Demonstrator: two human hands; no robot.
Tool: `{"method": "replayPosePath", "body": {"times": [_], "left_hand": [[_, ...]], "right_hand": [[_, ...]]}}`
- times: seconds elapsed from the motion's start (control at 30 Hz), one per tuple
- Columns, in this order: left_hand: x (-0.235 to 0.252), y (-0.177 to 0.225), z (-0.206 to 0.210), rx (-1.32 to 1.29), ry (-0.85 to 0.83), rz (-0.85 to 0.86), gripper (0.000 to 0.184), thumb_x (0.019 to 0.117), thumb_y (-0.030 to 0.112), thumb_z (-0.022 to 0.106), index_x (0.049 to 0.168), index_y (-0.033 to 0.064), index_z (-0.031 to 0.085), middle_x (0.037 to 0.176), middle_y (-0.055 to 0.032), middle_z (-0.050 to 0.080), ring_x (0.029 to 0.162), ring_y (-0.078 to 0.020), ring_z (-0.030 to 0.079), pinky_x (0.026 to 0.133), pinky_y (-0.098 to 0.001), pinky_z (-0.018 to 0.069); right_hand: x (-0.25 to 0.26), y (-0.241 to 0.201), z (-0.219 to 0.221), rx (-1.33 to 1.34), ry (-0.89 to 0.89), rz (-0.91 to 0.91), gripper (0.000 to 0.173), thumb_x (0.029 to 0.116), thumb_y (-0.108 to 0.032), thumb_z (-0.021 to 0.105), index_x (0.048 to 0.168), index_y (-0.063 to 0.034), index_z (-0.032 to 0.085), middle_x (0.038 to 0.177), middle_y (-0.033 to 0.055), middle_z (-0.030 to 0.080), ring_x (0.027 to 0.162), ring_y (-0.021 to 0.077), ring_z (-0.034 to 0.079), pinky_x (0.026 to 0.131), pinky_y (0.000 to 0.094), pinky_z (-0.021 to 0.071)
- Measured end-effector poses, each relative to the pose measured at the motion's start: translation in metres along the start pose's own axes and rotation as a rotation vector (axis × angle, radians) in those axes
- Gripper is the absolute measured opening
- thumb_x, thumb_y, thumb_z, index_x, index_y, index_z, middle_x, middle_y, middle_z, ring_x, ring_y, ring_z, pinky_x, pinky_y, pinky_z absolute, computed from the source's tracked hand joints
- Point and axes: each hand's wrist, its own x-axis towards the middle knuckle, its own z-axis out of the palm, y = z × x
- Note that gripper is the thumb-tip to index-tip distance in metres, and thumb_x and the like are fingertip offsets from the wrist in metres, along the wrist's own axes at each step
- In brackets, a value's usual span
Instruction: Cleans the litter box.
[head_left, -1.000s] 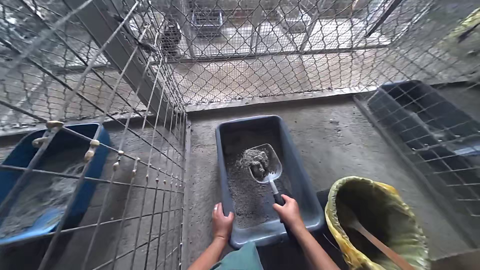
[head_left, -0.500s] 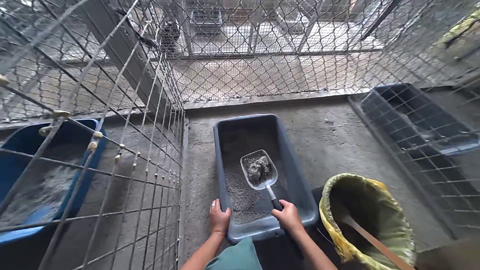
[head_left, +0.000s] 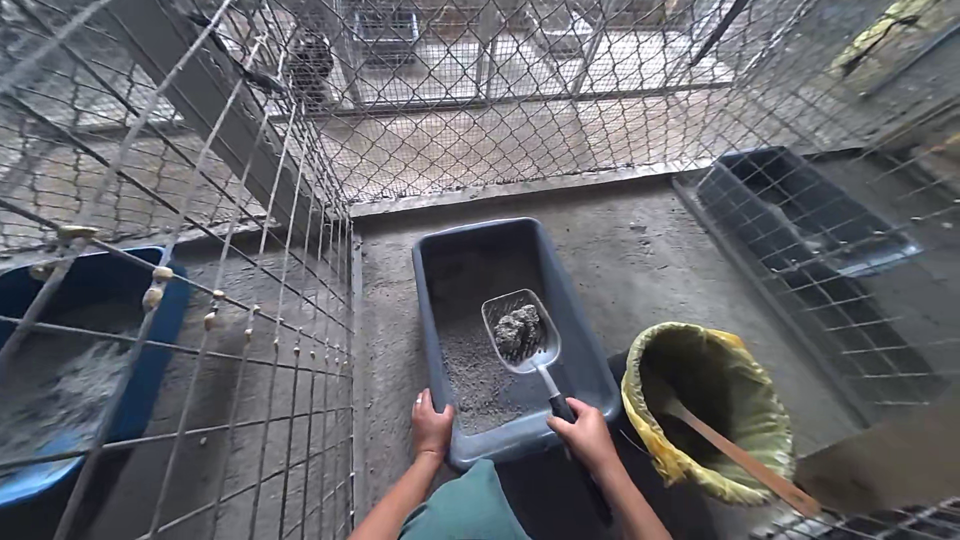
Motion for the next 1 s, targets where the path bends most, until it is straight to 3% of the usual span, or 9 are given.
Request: {"method": "replayPosePath", "body": {"times": [0.13,0.27,0.37,0.5,0.63,0.7,0.77,0.83,1.0], "left_hand": [[-0.001,0.001,-0.001,-0.002,-0.006,-0.008,0.059,0.0859,0.013,0.07,0.136,-0.013,0.055,0.137,-0.0333,0.057,0.131,-0.0443,0.055,0.112,-0.0545,0.0404],[0.001,-0.001,0.001,0.004,-0.011,-0.008,0.062,0.0874,0.014,0.071,0.14,-0.0126,0.052,0.141,-0.0335,0.055,0.134,-0.0449,0.052,0.114,-0.0553,0.0388],[0.001,-0.002,0.0,0.005,-0.01,-0.012,0.063,0.0873,0.014,0.07,0.141,-0.0123,0.051,0.14,-0.0334,0.055,0.134,-0.0454,0.053,0.113,-0.0569,0.0397],[0.013,0.001,-0.007,0.02,-0.13,-0.084,0.071,0.0908,0.023,0.072,0.148,-0.0081,0.044,0.145,-0.031,0.051,0.136,-0.0422,0.052,0.113,-0.0546,0.0414],[0.088,0.025,-0.026,-0.433,-0.202,-0.061,0.08,0.0946,0.018,0.072,0.159,0.0001,0.028,0.145,-0.0336,0.05,0.131,-0.0445,0.053,0.108,-0.0578,0.0443],[0.134,0.052,-0.04,-0.445,-0.271,-0.056,0.077,0.096,0.022,0.072,0.159,0.0016,0.031,0.144,-0.0324,0.051,0.132,-0.0435,0.053,0.108,-0.059,0.0437],[0.17,0.074,-0.049,-0.367,-0.318,-0.08,0.072,0.0957,0.025,0.074,0.154,0.0009,0.038,0.14,-0.0308,0.055,0.127,-0.0422,0.057,0.104,-0.0587,0.0467],[0.186,0.078,-0.044,-0.371,-0.312,-0.059,0.065,0.0927,0.012,0.073,0.149,-0.0008,0.043,0.135,-0.0294,0.058,0.119,-0.0391,0.06,0.1,-0.0552,0.0495],[0.146,0.09,-0.055,-0.456,-0.202,0.084,0.056,0.0888,-0.003,0.07,0.141,-0.0076,0.049,0.122,-0.0286,0.063,0.106,-0.033,0.065,0.093,-0.0498,0.0529]], "right_hand": [[-0.042,0.016,-0.013,0.414,0.185,-0.092,0.013,0.085,0.002,0.07,0.098,0.0055,0.067,0.058,0.0031,0.06,0.042,0.0092,0.052,0.043,0.0261,0.0483],[-0.063,0.062,-0.028,1.006,0.16,-0.219,0.015,0.0875,-0.003,0.047,0.093,-0.0112,0.058,0.052,-0.0073,0.056,0.04,0.002,0.052,0.041,0.0182,0.0463],[-0.057,0.094,-0.034,1.489,0.011,-0.249,0.011,0.0872,-0.024,0.062,0.086,-0.0214,0.073,0.052,-0.0072,0.059,0.041,0.0022,0.054,0.043,0.0184,0.0467],[-0.048,0.106,-0.047,1.821,-0.233,-0.34,0.021,0.0868,-0.031,0.074,0.097,-0.0133,0.079,0.062,-0.0047,0.065,0.051,0.004,0.062,0.053,0.0194,0.0543],[-0.045,0.09,-0.061,1.427,-0.325,-0.37,0.018,0.0873,-0.037,0.076,0.097,-0.0219,0.078,0.065,-0.008,0.066,0.051,0.0018,0.06,0.05,0.0186,0.0508],[-0.05,0.076,-0.06,1.136,-0.256,-0.312,0.016,0.0874,-0.033,0.075,0.101,-0.0237,0.072,0.068,-0.0087,0.066,0.053,0.0018,0.059,0.051,0.019,0.0507],[-0.055,0.054,-0.05,0.849,-0.208,-0.204,0.028,0.0879,-0.009,0.06,0.116,-0.0112,0.056,0.076,-0.0054,0.066,0.06,0.0057,0.062,0.059,0.0239,0.0556],[-0.06,0.032,-0.032,0.59,-0.186,-0.017,0.04,0.0921,0.004,0.055,0.131,0.0023,0.049,0.083,0.0006,0.062,0.063,0.0081,0.062,0.063,0.0259,0.0572],[-0.04,0.031,0.011,0.342,-0.18,0.259,0.03,0.0958,0.001,0.064,0.124,0.005,0.056,0.077,0.0058,0.06,0.057,0.0105,0.056,0.055,0.0286,0.0508]]}}
